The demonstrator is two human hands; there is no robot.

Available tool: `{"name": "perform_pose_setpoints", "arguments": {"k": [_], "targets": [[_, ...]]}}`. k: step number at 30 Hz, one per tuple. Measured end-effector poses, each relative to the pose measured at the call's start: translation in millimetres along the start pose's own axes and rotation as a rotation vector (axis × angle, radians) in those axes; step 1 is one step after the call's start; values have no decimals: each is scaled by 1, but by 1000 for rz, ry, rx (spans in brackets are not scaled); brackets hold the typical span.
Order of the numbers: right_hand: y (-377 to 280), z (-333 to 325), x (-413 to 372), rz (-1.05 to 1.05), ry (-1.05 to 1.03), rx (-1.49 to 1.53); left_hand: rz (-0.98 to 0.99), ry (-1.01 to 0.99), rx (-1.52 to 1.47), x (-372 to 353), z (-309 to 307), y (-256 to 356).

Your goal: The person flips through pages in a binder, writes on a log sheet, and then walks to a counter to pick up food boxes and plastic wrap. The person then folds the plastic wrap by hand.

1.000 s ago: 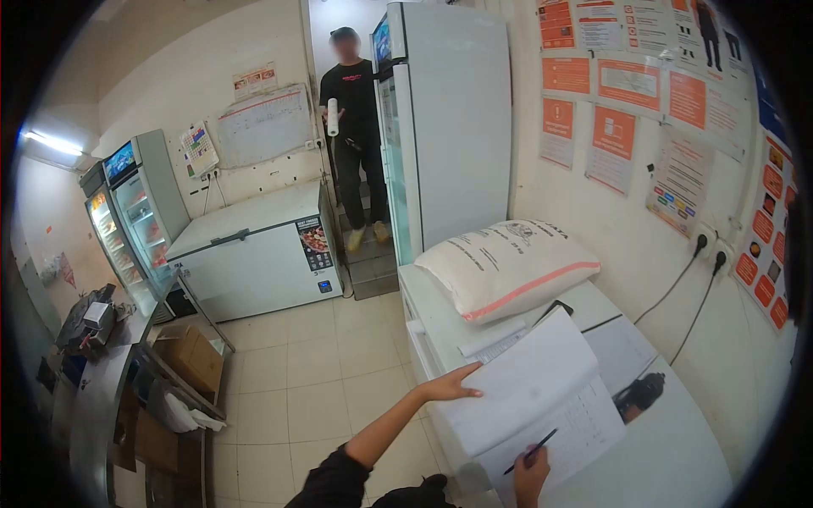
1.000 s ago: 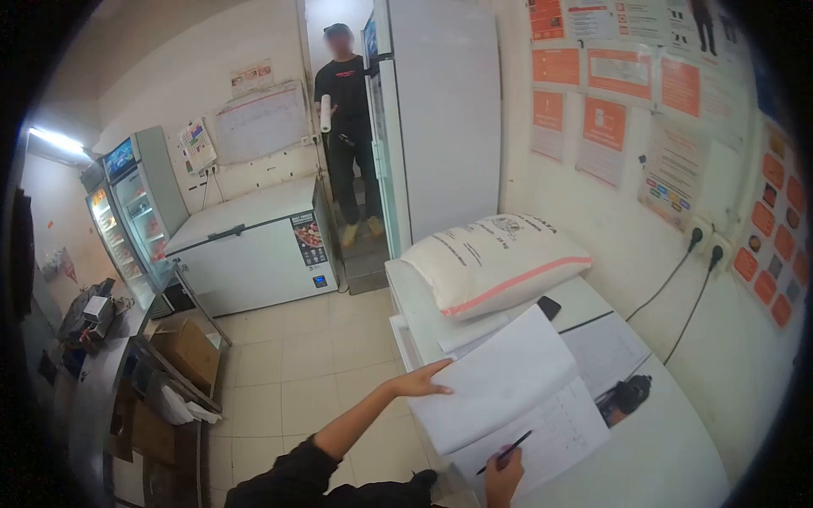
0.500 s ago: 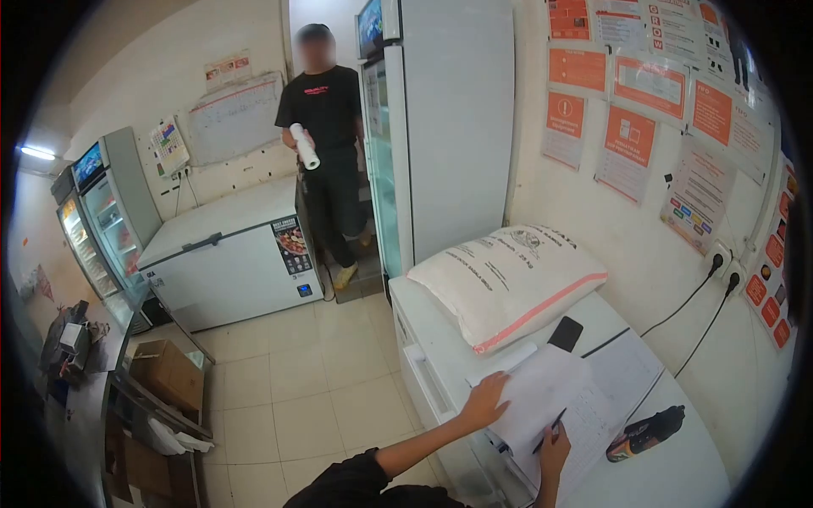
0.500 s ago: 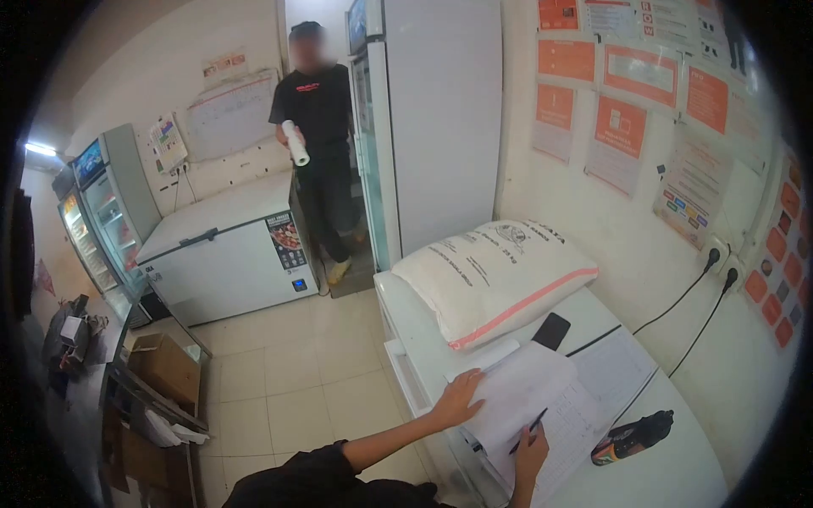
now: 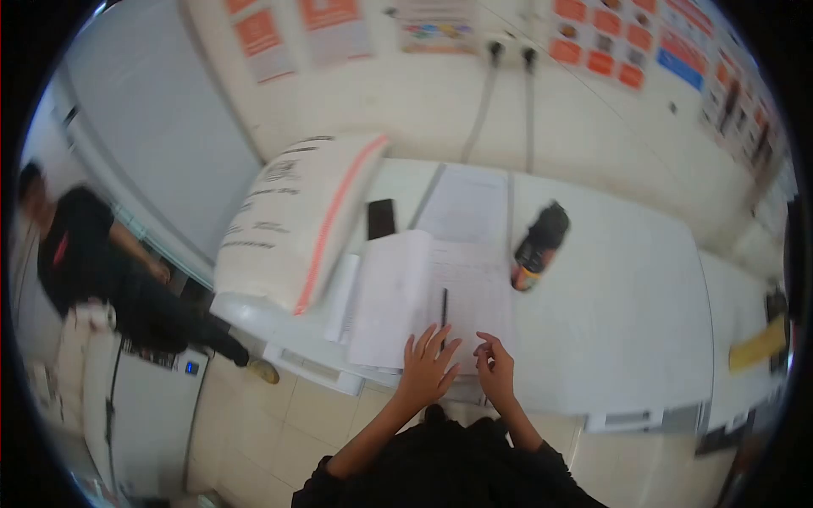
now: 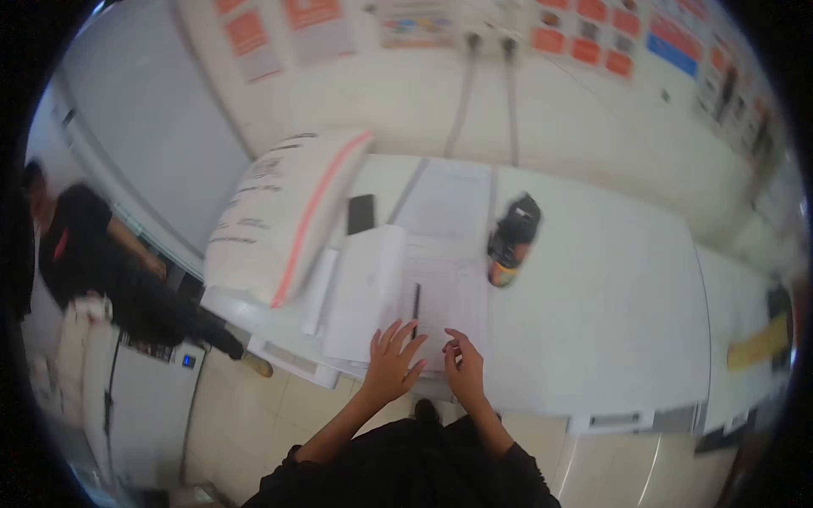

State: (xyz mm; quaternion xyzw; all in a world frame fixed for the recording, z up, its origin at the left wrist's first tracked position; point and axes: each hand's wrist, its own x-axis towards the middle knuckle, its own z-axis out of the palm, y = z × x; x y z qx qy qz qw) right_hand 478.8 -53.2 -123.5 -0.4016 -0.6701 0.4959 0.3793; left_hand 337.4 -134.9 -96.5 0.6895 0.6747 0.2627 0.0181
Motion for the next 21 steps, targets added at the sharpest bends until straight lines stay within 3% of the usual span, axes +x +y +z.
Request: {"name": "perform_pose_setpoints", "arguments": {"k": [3, 5, 6, 8, 11, 13, 17, 19, 21], "targets": [[13, -43, -47, 25, 80, -168, 120, -39, -114, -7, 25, 18], [26, -69, -77, 22, 181, -259, 326, -55, 66, -8, 48, 25], [30, -82, -96, -22, 219, -349, 299, 22, 207, 5, 50, 27], [35, -103, -130, 56, 327, -375, 4, -82, 331, 38, 44, 26], [45, -127, -165, 189, 505, -340, -115, 16, 238, 61, 56, -2], [48, -143, -175, 285, 572, -296, -293, -95, 75, 70, 60, -10], [43, -165, -185, 260, 573, -335, -298, 19, 55, 75, 56, -9], [40, -176, -182, 125, 516, -378, -400, 100, 82, 71, 48, -6], [41, -190, -184, 117, 503, -375, -350, 178, 68, 57, 51, -13]]}}
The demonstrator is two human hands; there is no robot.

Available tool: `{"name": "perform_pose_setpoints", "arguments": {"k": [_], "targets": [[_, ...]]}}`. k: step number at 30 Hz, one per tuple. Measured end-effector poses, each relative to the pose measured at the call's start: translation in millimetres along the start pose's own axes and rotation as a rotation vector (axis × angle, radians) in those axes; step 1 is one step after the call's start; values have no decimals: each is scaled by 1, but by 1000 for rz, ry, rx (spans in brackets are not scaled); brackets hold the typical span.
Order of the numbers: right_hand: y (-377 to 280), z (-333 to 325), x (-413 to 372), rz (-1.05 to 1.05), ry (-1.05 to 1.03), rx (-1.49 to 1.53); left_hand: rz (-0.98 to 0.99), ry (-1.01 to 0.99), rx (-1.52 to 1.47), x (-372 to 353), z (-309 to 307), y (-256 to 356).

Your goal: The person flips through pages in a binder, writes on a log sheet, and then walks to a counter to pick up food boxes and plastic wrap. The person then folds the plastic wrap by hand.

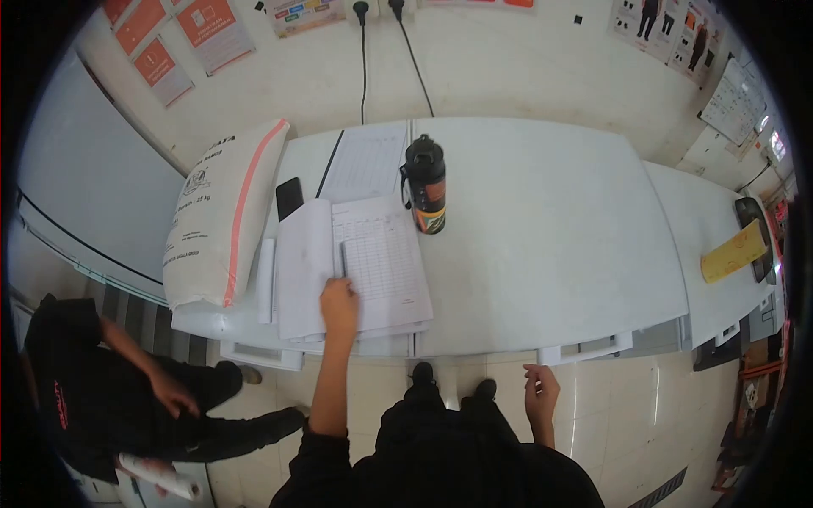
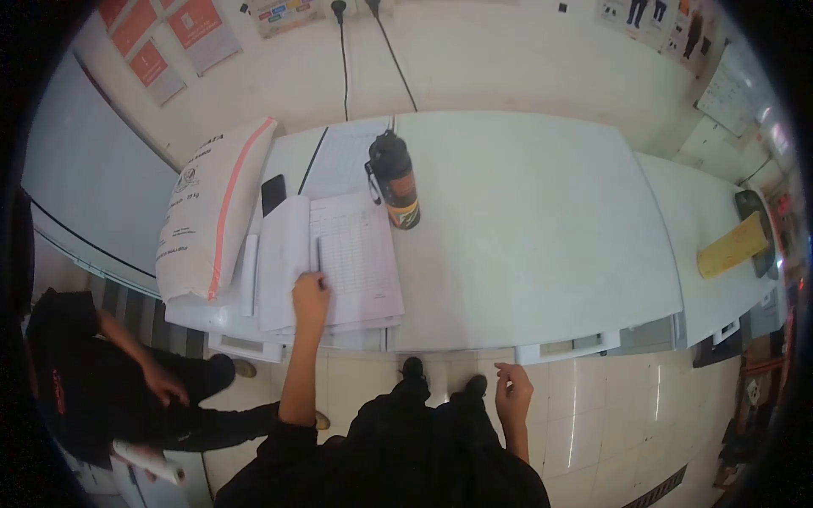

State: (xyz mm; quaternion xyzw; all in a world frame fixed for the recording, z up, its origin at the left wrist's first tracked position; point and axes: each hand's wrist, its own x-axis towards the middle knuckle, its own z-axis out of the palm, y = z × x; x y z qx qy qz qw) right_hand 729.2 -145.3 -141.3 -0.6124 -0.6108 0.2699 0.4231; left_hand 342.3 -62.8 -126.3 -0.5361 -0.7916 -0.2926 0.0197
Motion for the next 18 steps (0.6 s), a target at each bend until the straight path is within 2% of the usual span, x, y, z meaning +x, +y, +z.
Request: {"name": "perform_pose_setpoints", "arguments": {"k": [2, 3, 4, 6, 8, 12, 16, 18], "targets": [[9, 3, 9, -117, -102, -6, -142, 11, 52, -2, -14, -15], [-5, -1, 14, -5, -188, -28, -154, 31, 67, -1, -24, -30], [-5, 0, 20, -8, -187, -30, -140, 76, 81, 0, -24, -39], [-2, -1, 30, -234, -258, -94, -138, 112, 84, -1, -21, -35], [-6, 5, 38, -254, -282, -87, -186, 156, 139, 8, -27, -41], [-18, 18, 38, -203, -353, -104, -128, 106, 406, 15, -27, -36], [-17, 35, 30, -269, -386, -46, -129, 96, 491, 19, -31, -29], [-24, 37, 26, -262, -494, -106, -87, 123, 441, 24, -33, -29]]}}
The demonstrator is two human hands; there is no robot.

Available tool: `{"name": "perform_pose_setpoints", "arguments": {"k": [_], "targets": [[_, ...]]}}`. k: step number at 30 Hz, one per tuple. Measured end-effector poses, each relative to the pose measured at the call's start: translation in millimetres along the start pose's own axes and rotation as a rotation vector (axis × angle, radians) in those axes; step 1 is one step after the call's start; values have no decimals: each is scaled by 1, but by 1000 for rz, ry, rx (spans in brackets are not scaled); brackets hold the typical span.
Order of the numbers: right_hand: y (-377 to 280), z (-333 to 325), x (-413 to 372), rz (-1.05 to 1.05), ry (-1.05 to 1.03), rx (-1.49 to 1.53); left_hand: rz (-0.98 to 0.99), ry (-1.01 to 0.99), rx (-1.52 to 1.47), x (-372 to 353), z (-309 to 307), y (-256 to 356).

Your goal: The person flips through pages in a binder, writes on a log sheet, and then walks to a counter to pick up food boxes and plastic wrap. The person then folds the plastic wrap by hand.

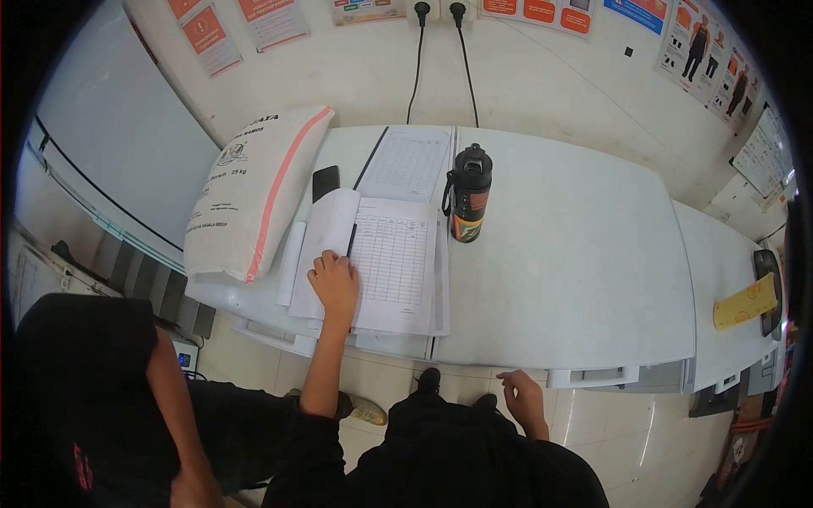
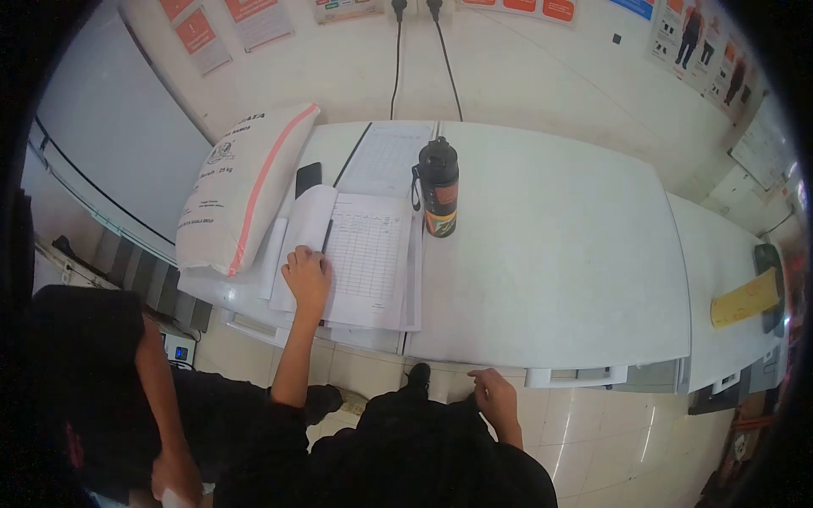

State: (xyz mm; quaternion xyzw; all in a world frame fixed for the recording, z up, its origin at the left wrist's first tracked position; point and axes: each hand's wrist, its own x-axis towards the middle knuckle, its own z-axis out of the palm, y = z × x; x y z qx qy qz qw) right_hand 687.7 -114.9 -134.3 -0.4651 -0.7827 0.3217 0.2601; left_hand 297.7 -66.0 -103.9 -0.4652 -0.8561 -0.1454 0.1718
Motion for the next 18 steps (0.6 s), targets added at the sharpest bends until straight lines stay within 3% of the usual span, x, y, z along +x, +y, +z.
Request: {"name": "perform_pose_setpoints", "arguments": {"k": [10, 14, 18], "targets": [[8, -2, 5, 17, -32, -35, 78, 79, -26, 12, -10, 18], [30, -1, -5, 60, 52, -6, 285, 138, -356, -31, -29, 75], [45, -10, -29, 181, 265, -25, 586, -34, -699, -104, -21, 154]]}}
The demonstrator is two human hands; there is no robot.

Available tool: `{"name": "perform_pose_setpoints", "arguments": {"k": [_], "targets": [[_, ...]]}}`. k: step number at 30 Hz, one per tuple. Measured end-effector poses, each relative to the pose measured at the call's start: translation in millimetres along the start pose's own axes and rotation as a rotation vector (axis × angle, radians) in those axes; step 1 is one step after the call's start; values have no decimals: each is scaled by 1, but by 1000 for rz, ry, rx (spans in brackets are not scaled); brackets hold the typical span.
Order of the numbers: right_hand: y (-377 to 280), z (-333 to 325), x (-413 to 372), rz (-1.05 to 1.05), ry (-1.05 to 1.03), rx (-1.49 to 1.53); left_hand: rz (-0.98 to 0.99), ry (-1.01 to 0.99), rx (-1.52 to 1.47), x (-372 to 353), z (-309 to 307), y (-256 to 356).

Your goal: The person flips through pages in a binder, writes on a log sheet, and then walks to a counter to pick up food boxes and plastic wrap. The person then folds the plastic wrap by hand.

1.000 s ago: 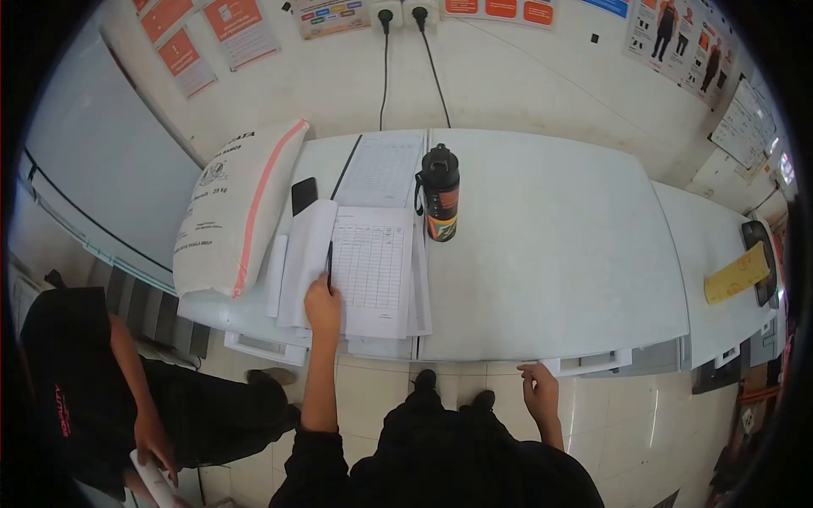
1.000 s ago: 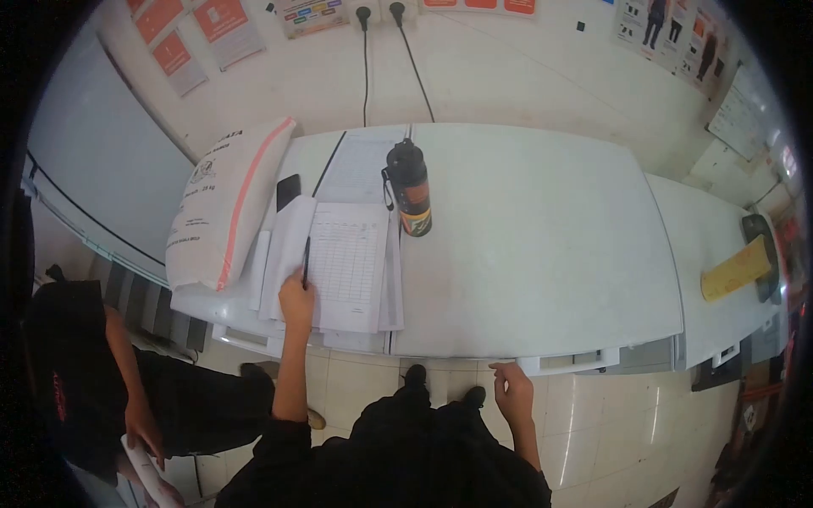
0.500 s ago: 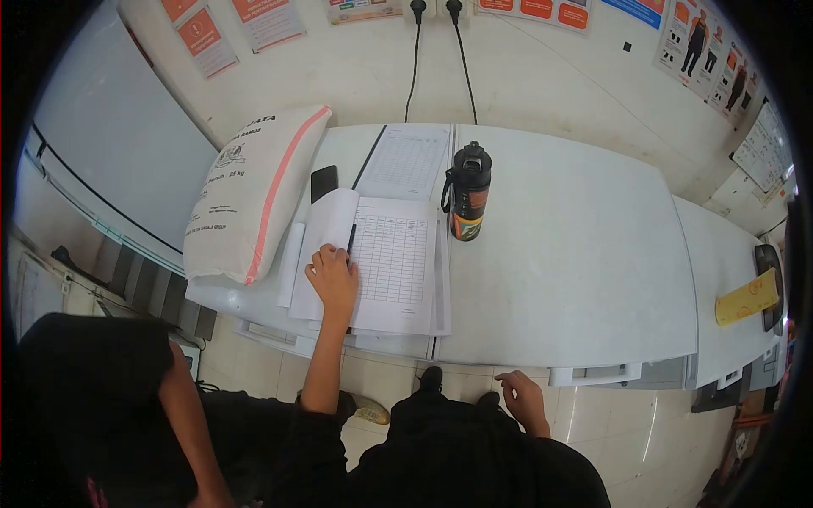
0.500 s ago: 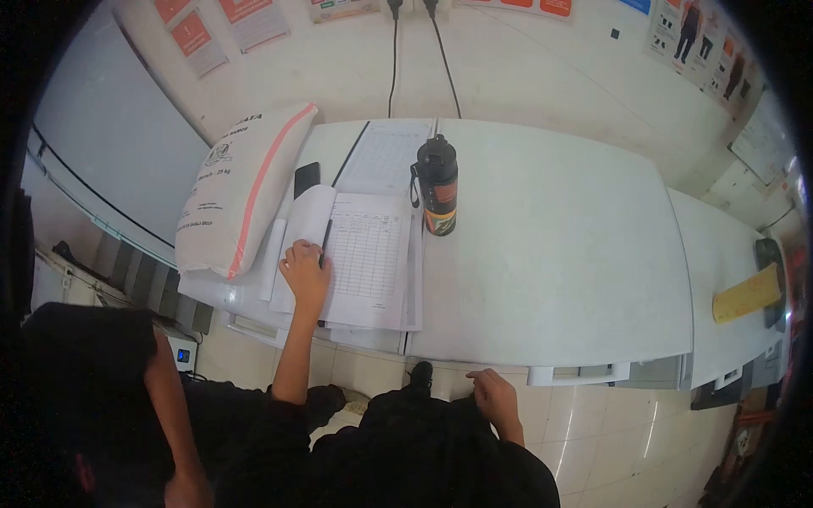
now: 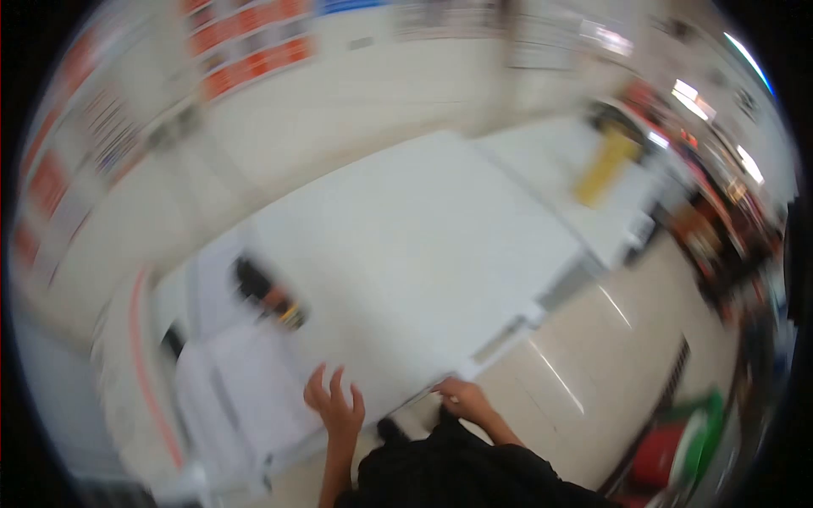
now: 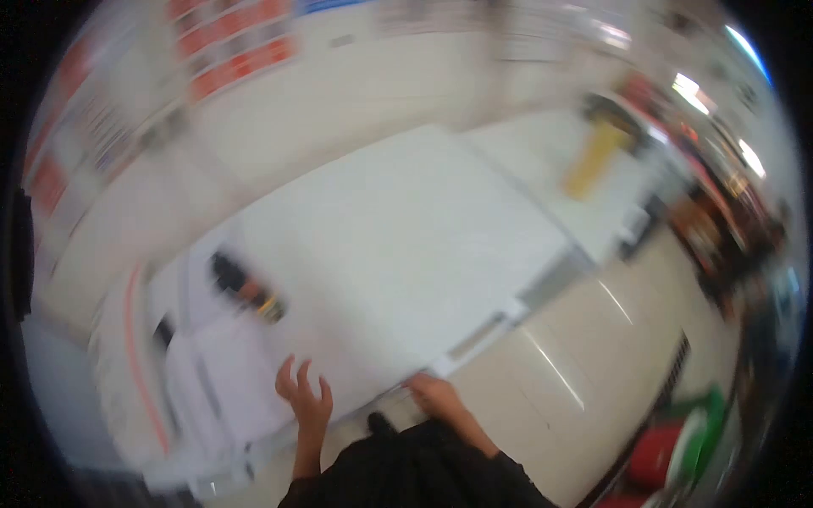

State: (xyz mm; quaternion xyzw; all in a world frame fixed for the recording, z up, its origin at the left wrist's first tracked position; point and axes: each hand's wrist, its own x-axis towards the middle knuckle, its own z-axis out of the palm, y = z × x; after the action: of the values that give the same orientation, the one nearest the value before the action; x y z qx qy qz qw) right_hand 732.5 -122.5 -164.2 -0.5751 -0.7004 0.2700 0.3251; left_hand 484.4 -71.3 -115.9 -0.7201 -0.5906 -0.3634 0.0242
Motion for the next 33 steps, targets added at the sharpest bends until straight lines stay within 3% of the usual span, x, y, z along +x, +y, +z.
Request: {"name": "perform_pose_setpoints", "arguments": {"k": [4, 10, 12, 13, 14, 16, 18, 22, 24, 26, 28, 33], "targets": [[12, -46, -16, 182, 188, -87, 290, -248, -353, 5, 54, 76], [53, -83, -96, 504, 692, -120, 764, -515, -763, 14, 105, 133], [65, -92, -132, 503, 833, -220, 827, -612, -859, 21, 116, 153], [68, -94, -151, 647, 880, -136, 881, -621, -908, 22, 124, 164], [82, -94, -169, 656, 950, -138, 916, -689, -988, 23, 136, 177], [97, -88, -205, 822, 1013, -89, 989, -587, -1064, 32, 137, 211], [126, -85, -244, 905, 958, -110, 946, -734, -1096, 34, 134, 247], [159, -104, -273, 998, 754, -79, 856, -583, -1136, 17, 131, 282], [169, -125, -269, 1042, 634, -47, 986, -641, -1062, 9, 135, 290], [185, -148, -261, 980, 598, -38, 1035, -697, -942, 7, 140, 286], [207, -166, -260, 815, 667, -34, 838, -864, -763, 7, 141, 286], [210, -227, -228, 703, 793, 96, 613, -517, -684, -11, 164, 296]]}}
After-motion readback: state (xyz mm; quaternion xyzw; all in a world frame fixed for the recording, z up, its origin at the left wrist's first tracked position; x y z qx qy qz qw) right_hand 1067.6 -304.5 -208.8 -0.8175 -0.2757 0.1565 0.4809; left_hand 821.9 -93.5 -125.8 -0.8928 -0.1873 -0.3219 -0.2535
